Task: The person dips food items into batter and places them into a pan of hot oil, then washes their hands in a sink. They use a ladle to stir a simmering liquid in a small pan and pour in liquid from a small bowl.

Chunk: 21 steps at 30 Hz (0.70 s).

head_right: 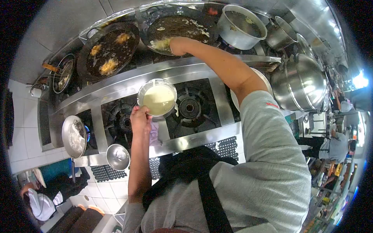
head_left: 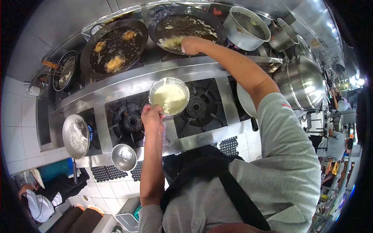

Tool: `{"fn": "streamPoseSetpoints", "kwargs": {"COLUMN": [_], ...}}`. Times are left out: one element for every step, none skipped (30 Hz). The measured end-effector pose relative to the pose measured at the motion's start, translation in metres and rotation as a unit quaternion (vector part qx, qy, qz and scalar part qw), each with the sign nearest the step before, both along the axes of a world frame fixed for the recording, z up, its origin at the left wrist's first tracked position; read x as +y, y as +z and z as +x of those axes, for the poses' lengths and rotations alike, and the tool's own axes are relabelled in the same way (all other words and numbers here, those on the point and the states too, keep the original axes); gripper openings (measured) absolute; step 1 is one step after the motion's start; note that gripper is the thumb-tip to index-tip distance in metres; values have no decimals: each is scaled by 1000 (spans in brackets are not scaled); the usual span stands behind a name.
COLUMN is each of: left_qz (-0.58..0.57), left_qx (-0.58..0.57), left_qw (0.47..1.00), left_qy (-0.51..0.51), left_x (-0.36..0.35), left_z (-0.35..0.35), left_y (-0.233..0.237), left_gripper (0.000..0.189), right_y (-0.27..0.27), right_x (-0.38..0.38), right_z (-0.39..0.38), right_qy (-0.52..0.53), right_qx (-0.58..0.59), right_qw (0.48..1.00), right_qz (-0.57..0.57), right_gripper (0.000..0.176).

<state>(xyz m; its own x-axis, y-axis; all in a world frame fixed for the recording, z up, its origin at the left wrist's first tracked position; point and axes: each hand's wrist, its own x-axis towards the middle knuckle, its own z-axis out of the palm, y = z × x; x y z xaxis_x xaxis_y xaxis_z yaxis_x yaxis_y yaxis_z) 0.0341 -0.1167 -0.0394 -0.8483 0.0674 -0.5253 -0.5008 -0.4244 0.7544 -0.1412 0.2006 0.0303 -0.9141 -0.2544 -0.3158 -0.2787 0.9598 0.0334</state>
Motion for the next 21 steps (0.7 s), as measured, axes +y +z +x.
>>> {"fn": "streamPoseSetpoints", "kwargs": {"left_qz": [-2, -7, -13, -11, -20, -19, -17, -26, -6, 15, 11, 4, -1, -15, -11, -11, -10, -6, -3, -18, -35], "left_qx": [2, -1, -4, 12, 13, 10, 8, 7, 7, 7, 5, 10, 15, 17, 19, -9, -38, -30, -21, -32, -42], "left_qw": [1000, 1000, 1000, 1000, 999, 999, 1000, 999, 999, 999, 998, 999, 999, 999, 1000, 1000, 999, 1000, 999, 998, 995], "left_qy": [2, 7, 16, 20, 38, 31, 24, 41, 48, 52, 60, 46, 31, 23, 17, 25, 26, -1, -27, -55, -78], "left_x": [0, 1, 0, -1, -3, -6, -9, -12, -15, -19, -25, -30, -35, -41, -48, -53, -54, -57, -59, -58, -60], "left_z": [3, 7, 11, 16, 21, 27, 32, 36, 41, 44, 48, 52, 56, 62, 65, 67, 68, 69, 69, 69, 69], "left_y": [-3, -6, -10, -18, -20, -22, -25, -31, -41, -52, -63, -74, -83, -90, -99, -110, -115, -116, -117, -107, -94], "left_gripper": [25, 25, 24, 25, 25, 23, 20, 20, 21, 22, 22, 24, 25, 26, 26, 23, 21, 19, 20, 22, 25], "right_y": [-2, -4, -8, -12, -7, -2, -3, -5, -9, 11, 29, 47, 53, 53, 54, 38, 15, 2, -8, -28, -53], "right_x": [2, 5, 11, 13, 12, 13, 16, 20, 25, 16, 4, -7, -17, -39, -62, -73, -81, -97, -114, -126, -138], "right_z": [0, 0, -1, -1, 3, 7, 8, 9, 9, 22, 36, 52, 73, 103, 129, 146, 162, 176, 188, 202, 215], "right_qy": [-2, 2, 16, 36, 34, 33, 40, 45, 23, 4, 11, 20, 25, 4, -24, 17, 52, 47, -18, -20, -18], "right_qx": [-17, -16, 4, 23, 32, 40, 55, 69, 118, 145, 142, 153, 162, 115, 72, 77, 82, 27, -81, -43, -6], "right_qw": [1000, 1000, 1000, 999, 999, 998, 997, 995, 989, 986, 986, 973, 955, 954, 951, 945, 938, 929, 939, 946, 952], "right_qz": [3, 0, 3, 3, -14, -33, -49, -63, -82, -82, -87, -169, -249, -277, -301, -319, -333, -366, -333, -319, -306], "right_gripper": [20, 20, 20, 20, 19, 19, 19, 20, 19, 21, 21, 20, 20, 19, 20, 20, 21, 23, 23, 24, 24]}}
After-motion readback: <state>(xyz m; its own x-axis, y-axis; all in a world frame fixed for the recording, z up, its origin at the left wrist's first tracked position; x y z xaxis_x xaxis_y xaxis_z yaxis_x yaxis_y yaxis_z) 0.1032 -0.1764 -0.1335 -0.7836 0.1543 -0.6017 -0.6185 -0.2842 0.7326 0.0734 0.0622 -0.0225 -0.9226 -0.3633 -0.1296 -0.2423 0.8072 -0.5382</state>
